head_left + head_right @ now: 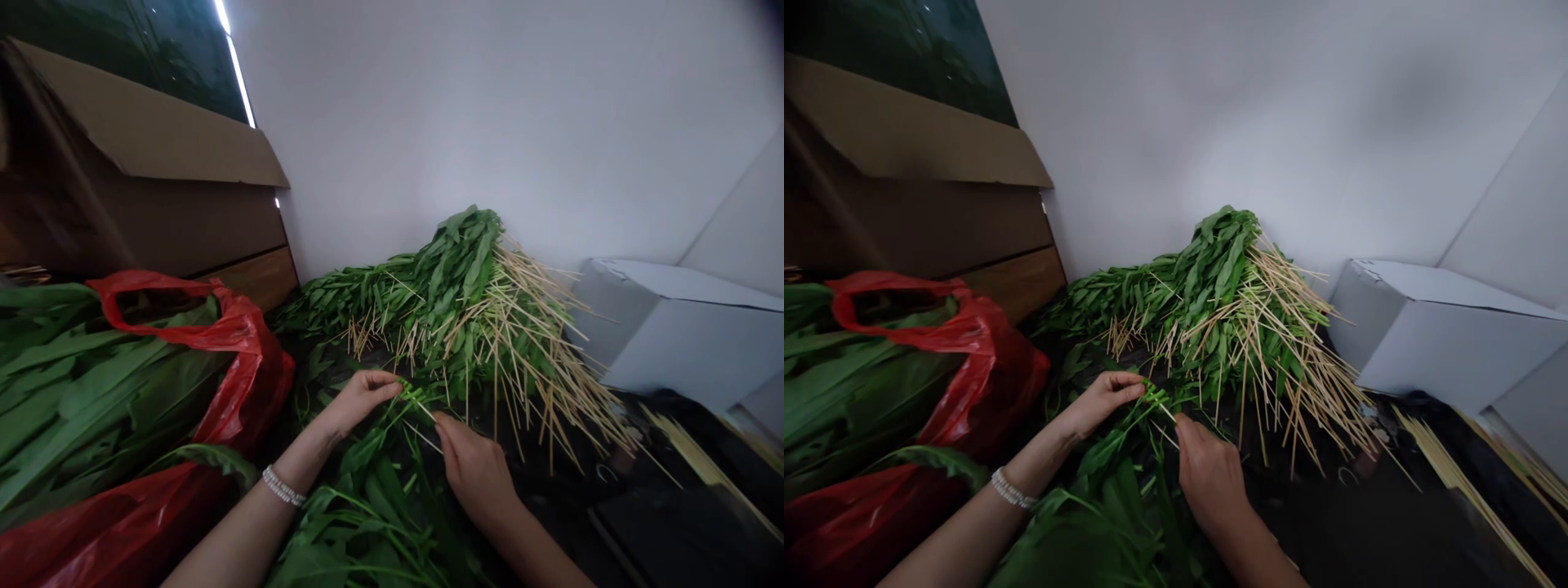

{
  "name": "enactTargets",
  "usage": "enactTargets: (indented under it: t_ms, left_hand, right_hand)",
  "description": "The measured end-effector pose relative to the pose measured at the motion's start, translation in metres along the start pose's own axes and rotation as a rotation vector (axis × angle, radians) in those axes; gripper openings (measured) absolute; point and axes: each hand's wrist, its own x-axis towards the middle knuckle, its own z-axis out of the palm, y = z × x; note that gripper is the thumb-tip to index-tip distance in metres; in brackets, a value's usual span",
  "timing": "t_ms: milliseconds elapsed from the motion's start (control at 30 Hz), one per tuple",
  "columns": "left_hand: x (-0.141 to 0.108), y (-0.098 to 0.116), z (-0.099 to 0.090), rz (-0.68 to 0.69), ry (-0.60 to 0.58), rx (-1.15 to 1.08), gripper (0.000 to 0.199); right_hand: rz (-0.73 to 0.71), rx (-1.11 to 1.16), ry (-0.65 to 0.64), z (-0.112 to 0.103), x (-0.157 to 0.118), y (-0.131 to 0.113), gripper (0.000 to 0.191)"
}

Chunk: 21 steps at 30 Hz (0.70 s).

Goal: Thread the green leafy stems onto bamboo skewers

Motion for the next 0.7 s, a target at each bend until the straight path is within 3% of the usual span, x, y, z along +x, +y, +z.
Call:
enactTargets:
  t_ms: [133, 367, 700]
  left_hand:
    - [0.0003, 0.0018, -0.0054, 0.009, 0.048, -0.004, 0.030]
    - [-0.0003, 0.0029, -0.0053, -0.004, -0.040, -0.029, 0.029]
    - [0.0006, -0.0032, -0.0008, -0.050, -0.062, -0.052, 0.032]
  right_hand:
    - [0.003, -0.003, 0.003, 0.0009, -0.0013, 0.0005, 0.031]
    - [-0.029, -0.013, 0.045, 0.0041, -0.0052, 0.0023, 0.033]
    - [-0.015, 0.018, 0.033, 0.0092, -0.0060, 0.0024, 0.034]
